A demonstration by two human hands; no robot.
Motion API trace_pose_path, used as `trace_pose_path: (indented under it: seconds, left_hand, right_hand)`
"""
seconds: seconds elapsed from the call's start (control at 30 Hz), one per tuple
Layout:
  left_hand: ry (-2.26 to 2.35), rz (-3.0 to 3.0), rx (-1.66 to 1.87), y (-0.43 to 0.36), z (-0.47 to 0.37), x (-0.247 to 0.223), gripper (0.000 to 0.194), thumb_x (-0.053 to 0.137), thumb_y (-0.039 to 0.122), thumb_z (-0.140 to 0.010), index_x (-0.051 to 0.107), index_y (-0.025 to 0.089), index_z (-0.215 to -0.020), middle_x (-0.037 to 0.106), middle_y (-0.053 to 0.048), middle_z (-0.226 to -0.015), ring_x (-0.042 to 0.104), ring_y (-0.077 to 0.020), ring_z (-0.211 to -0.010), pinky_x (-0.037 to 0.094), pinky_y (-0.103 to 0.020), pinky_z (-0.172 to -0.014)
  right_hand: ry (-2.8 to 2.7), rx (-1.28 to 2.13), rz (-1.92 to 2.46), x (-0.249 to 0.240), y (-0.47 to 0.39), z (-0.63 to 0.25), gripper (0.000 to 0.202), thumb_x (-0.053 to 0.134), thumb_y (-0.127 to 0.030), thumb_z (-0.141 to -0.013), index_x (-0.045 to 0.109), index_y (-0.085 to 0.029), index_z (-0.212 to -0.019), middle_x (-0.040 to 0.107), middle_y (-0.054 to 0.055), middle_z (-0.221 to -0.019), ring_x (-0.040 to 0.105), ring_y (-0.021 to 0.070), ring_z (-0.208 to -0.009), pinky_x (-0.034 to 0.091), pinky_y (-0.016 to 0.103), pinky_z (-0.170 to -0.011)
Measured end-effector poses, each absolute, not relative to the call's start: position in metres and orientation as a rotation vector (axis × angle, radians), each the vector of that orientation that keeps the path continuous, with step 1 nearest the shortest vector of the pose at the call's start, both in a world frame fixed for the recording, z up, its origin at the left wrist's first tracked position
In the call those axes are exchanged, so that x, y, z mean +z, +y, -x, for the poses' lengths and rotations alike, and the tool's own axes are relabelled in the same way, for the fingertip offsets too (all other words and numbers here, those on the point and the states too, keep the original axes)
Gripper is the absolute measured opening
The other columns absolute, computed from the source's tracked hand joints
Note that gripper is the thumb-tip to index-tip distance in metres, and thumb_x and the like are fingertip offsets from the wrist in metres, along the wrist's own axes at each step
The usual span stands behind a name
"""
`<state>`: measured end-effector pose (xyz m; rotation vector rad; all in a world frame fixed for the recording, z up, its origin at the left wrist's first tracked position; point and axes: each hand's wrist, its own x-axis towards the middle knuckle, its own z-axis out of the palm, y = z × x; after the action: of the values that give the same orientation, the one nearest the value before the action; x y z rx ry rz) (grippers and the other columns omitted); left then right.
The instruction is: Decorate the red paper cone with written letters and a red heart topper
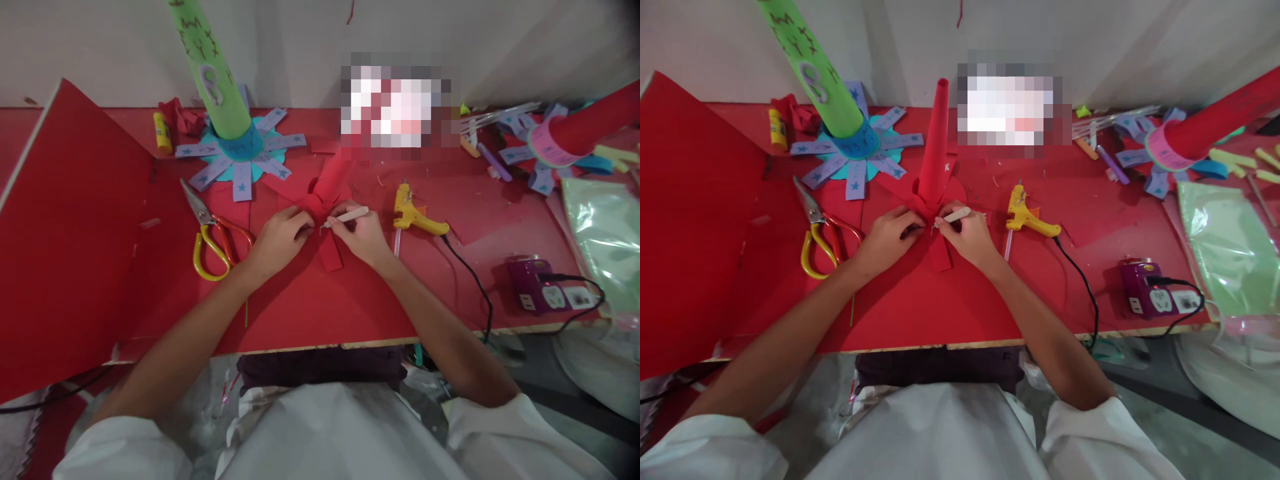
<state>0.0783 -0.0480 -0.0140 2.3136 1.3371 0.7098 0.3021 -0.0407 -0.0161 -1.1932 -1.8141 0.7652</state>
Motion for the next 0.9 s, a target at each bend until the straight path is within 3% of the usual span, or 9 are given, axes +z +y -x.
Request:
trace_pose_path:
  seconds: [0.23, 0.67, 0.8, 0.9]
  left_hand:
    - [1.318, -2.310, 0.709, -0.047, -0.078, -0.014, 0.017, 0.060, 0.012, -0.096, 0.074, 0.020, -0.101, 0.072, -0.008, -0.103, 0.066, -0.0216, -0.088, 0.052, -0.034, -0.080]
    - [1.335, -2.312, 0.722, -0.047, -0.078, -0.016, 0.020, 0.060, 0.008, -0.096, 0.074, 0.021, -0.101, 0.073, -0.007, -0.105, 0.069, -0.0210, -0.091, 0.052, -0.033, -0.081]
    - [1.357, -2.352, 0.684, -0.050, -0.080, -0.012, 0.005, 0.069, 0.020, -0.099, 0.073, 0.021, -0.102, 0.073, -0.007, -0.102, 0.068, -0.0212, -0.087, 0.051, -0.034, -0.079]
    - [1.419, -2.408, 0.594, -0.053, -0.083, -0.006, 0.011, 0.076, 0.029, -0.097, 0.072, 0.020, -0.102, 0.073, -0.008, -0.101, 0.069, -0.0249, -0.090, 0.051, -0.038, -0.082]
  right_hand:
    - [-1.799, 0.780, 1.266, -0.018, -0.044, -0.302, 0.012, 0.068, -0.033, -0.089, 0.066, -0.024, -0.081, 0.072, 0.001, -0.075, 0.061, 0.0178, -0.063, 0.049, 0.034, -0.065]
    - [-1.720, 0.828, 1.189, -0.017, -0.053, -0.311, 0.014, 0.067, -0.035, -0.092, 0.068, -0.024, -0.085, 0.073, 0.000, -0.078, 0.063, 0.0170, -0.067, 0.048, 0.032, -0.064]
    - [-1.799, 0.926, 1.143, -0.012, -0.064, -0.315, 0.015, 0.068, -0.035, -0.095, 0.069, -0.023, -0.086, 0.071, -0.001, -0.074, 0.061, 0.0148, -0.064, 0.045, 0.030, -0.061]
    - [-1.800, 0.916, 1.147, -0.009, -0.066, -0.314, 0.015, 0.068, -0.035, -0.095, 0.070, -0.022, -0.087, 0.071, -0.001, -0.075, 0.058, 0.0138, -0.062, 0.045, 0.030, -0.061]
